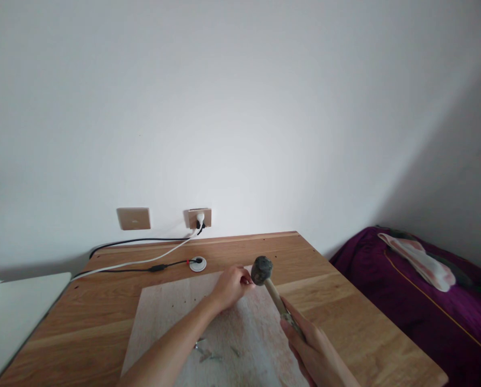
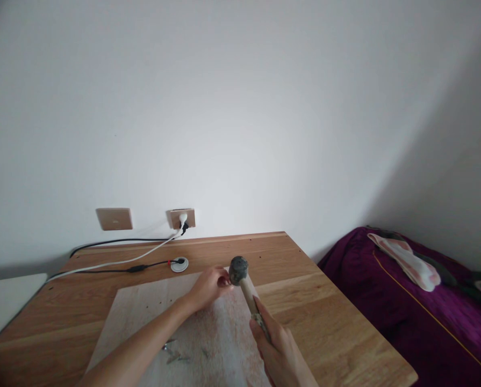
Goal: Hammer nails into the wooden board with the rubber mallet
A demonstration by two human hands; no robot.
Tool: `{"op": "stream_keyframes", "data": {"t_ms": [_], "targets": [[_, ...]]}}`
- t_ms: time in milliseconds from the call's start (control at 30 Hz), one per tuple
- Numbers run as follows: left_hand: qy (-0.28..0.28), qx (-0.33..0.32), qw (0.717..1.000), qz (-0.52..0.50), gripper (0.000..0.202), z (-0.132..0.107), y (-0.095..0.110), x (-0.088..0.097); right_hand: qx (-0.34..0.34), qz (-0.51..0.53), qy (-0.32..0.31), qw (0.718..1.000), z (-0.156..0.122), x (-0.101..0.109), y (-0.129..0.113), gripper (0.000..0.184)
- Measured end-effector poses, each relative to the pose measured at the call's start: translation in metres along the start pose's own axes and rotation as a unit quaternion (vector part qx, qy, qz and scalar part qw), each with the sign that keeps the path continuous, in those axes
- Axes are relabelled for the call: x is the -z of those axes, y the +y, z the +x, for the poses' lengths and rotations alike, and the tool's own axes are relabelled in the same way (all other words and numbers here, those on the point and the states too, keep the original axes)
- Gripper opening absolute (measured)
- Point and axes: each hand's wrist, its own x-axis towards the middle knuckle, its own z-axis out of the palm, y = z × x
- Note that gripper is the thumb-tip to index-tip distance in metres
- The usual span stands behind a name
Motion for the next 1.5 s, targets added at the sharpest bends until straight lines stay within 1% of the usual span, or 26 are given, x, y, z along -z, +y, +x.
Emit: {"op": "stream_keyframes", "data": {"t_ms": [67, 200, 267, 333, 433, 567, 700, 833, 1000, 1167, 1367, 1500], "targets": [[0.006, -0.001, 1.0, 0.004, 0.01, -0.001, 0.0, 0.0, 0.005, -0.007, 0.001, 1.0, 0.0, 0.0, -0.002, 0.079], [0.027, 0.004, 1.0, 0.011, 0.025, -0.003, -0.001, -0.002, -0.005, -0.038, -0.001, 0.999, 0.003, 0.001, -0.001, 0.078], [0.036, 0.004, 0.999, 0.01, 0.029, -0.003, -0.002, -0.003, -0.006, -0.061, -0.002, 0.998, 0.005, 0.002, 0.0, 0.077], [0.037, 0.002, 0.999, 0.006, 0.028, -0.003, -0.002, -0.003, 0.0, -0.072, 0.004, 0.997, 0.005, 0.003, 0.001, 0.077], [0.023, 0.003, 1.0, 0.005, 0.027, -0.003, -0.001, -0.001, 0.006, -0.063, 0.009, 0.998, 0.005, 0.003, 0.002, 0.078], [0.016, 0.004, 1.0, 0.003, 0.029, -0.004, 0.002, 0.001, -0.017, -0.051, -0.012, 0.998, 0.006, -0.001, 0.005, 0.081], [0.021, 0.002, 1.0, -0.004, 0.028, -0.003, 0.0, 0.001, -0.022, -0.057, -0.004, 0.998, 0.007, -0.002, 0.005, 0.087], [0.008, -0.007, 1.0, -0.017, 0.017, -0.001, -0.005, -0.001, -0.001, -0.022, 0.006, 1.0, 0.005, -0.001, -0.002, 0.081], [0.007, -0.005, 0.999, -0.031, 0.022, 0.003, -0.008, -0.003, -0.002, -0.03, -0.001, 1.0, 0.005, 0.001, -0.005, 0.079], [0.01, -0.005, 1.0, -0.028, 0.02, 0.003, -0.008, -0.002, -0.005, -0.022, -0.003, 1.0, 0.004, 0.0, -0.003, 0.078], [0.007, -0.003, 1.0, -0.026, 0.015, 0.002, -0.007, 0.002, 0.003, -0.062, -0.01, 0.998, 0.005, 0.0, -0.002, 0.074], [0.002, -0.001, 1.0, -0.028, 0.016, 0.002, -0.007, 0.003, -0.005, -0.047, -0.003, 0.999, 0.004, 0.001, 0.001, 0.076]]}}
